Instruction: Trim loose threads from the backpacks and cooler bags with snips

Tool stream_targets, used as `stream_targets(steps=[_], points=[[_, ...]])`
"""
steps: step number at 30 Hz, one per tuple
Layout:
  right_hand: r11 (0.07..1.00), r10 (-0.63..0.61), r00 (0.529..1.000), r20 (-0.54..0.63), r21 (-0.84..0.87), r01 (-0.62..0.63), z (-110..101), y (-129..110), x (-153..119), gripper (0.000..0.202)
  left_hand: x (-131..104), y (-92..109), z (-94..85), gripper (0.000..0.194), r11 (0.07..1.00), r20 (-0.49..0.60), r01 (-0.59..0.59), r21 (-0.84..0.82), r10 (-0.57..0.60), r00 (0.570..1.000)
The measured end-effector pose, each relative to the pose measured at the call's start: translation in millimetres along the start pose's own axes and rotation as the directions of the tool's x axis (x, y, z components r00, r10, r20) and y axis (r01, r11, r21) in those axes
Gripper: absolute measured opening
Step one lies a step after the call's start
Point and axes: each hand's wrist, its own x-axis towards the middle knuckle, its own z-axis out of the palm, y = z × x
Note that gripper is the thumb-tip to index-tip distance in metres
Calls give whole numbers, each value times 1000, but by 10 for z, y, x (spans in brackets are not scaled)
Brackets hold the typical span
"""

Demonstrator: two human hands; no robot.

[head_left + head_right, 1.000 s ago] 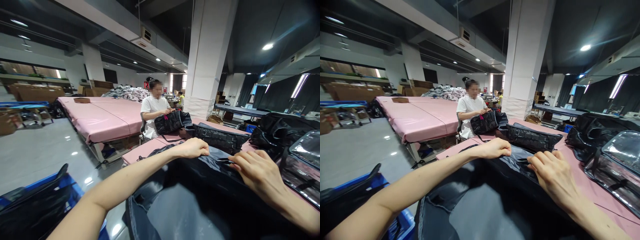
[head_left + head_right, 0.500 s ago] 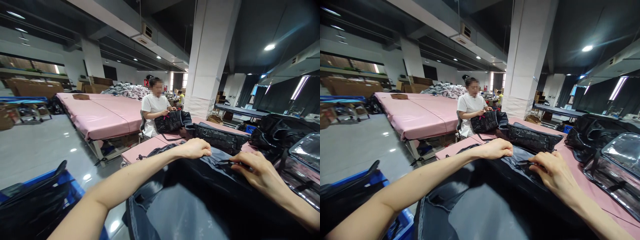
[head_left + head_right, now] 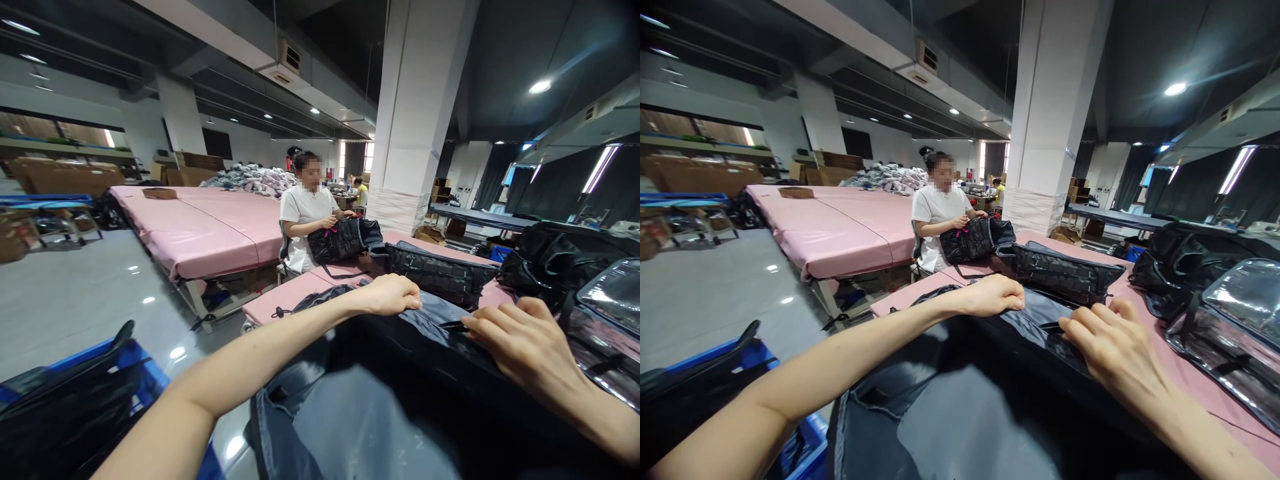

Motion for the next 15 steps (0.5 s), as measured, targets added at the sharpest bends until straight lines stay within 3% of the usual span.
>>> stream_targets(steps=[3,6,10,15], points=[[965,102,988,115,229,-126,61,82,-24,14,-3,-6,7,18,1000,-2,-10,-7,10,1000],[923,140,971,193,328,-199,80,138,-32,17,-6,-10,15,18,1000,-11,-19,-10,19,1000],[932,135,982,131,319,-171,68,119,-12,15,-4,-17,20,18,1000,-11,-27,-6,27,1000],[981,89,994,69,165,-99,62,35,56,13,-2,-13,17,18,1000,-13,-22,4,22,1000]])
